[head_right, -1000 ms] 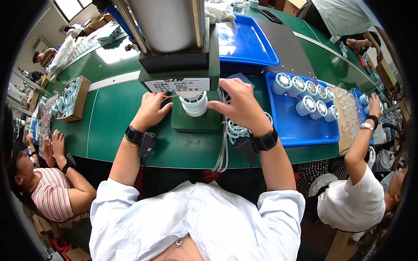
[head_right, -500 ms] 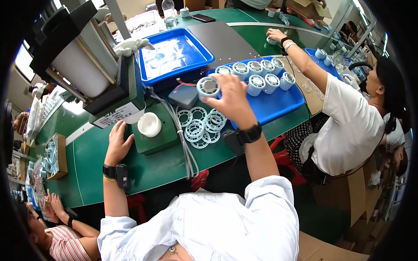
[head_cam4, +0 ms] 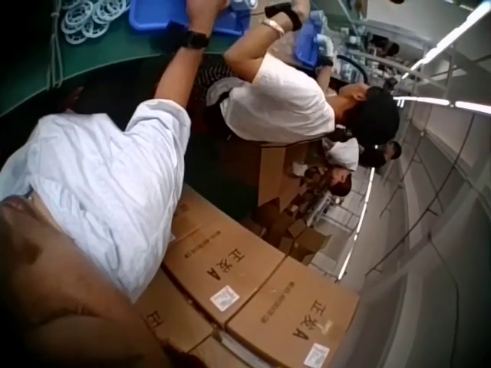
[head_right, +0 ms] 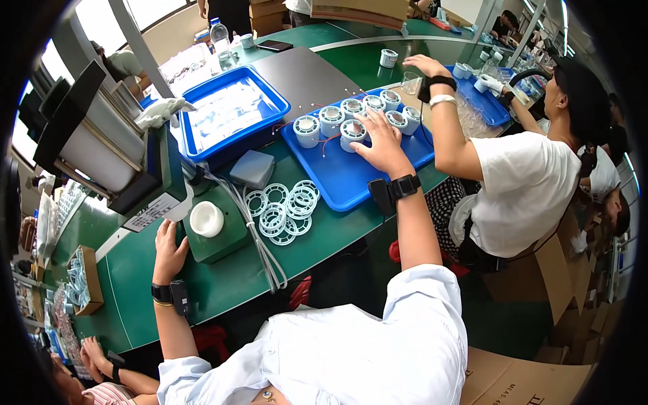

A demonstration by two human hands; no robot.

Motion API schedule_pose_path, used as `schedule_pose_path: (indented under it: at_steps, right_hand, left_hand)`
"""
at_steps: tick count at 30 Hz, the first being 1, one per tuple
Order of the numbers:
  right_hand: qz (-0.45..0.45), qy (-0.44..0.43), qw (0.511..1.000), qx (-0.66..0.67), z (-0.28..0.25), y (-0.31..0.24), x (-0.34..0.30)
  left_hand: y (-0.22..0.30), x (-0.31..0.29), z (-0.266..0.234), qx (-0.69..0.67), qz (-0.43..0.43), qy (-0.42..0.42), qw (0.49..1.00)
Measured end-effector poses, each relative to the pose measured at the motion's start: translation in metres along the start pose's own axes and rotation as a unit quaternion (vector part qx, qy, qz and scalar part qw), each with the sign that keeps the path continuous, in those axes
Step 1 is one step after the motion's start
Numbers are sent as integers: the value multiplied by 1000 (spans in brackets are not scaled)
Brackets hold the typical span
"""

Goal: The person picks up a motor and a plastic ring, fits the ring onto the motor, and presses them together using a machine. After pressing, the person removes the assembly and places it onto a blue tray.

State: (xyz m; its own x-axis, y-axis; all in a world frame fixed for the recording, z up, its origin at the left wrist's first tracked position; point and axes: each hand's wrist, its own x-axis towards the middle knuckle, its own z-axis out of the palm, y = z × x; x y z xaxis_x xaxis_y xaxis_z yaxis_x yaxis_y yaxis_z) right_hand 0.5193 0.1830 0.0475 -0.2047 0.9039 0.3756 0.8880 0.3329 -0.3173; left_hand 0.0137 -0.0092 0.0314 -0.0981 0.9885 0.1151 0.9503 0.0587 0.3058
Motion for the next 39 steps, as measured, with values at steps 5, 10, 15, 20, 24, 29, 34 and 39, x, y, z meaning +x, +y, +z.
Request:
schedule_pose_path:
  at_steps: [5,10,15,20,24,29,34,39]
  right_hand:
    - [37,177,980,81,16,43,-1]
    - [113,168,979,-29,25,105,11]
    - [33,164,986,-12,30,84,10]
    - [-36,58,977,203,-14,-48,-8]
    - [-206,-92,965,134,-4,-133,-21]
    - [-209,-129,969,1,33,-159,-9]
    - [-150,-160,970,103,37,-146,8]
    - [12,-164,909,383,20,-147,5]
  left_hand:
    - [1,0,0,-10,17,5,1000]
    - [9,1,-6,-17,16,-6,1000]
    - [19,1,-12,-11,15,1,1000]
    - [16,0,-13,13,-6,-5,1000]
    - [16,-1,-12,8,0,-1,1000]
    - [19,0,-13,-26,17,10,999]
    - [9,-2,-5,-35,2,-15,999]
    - [1,-1,-1,-8,31,22,999]
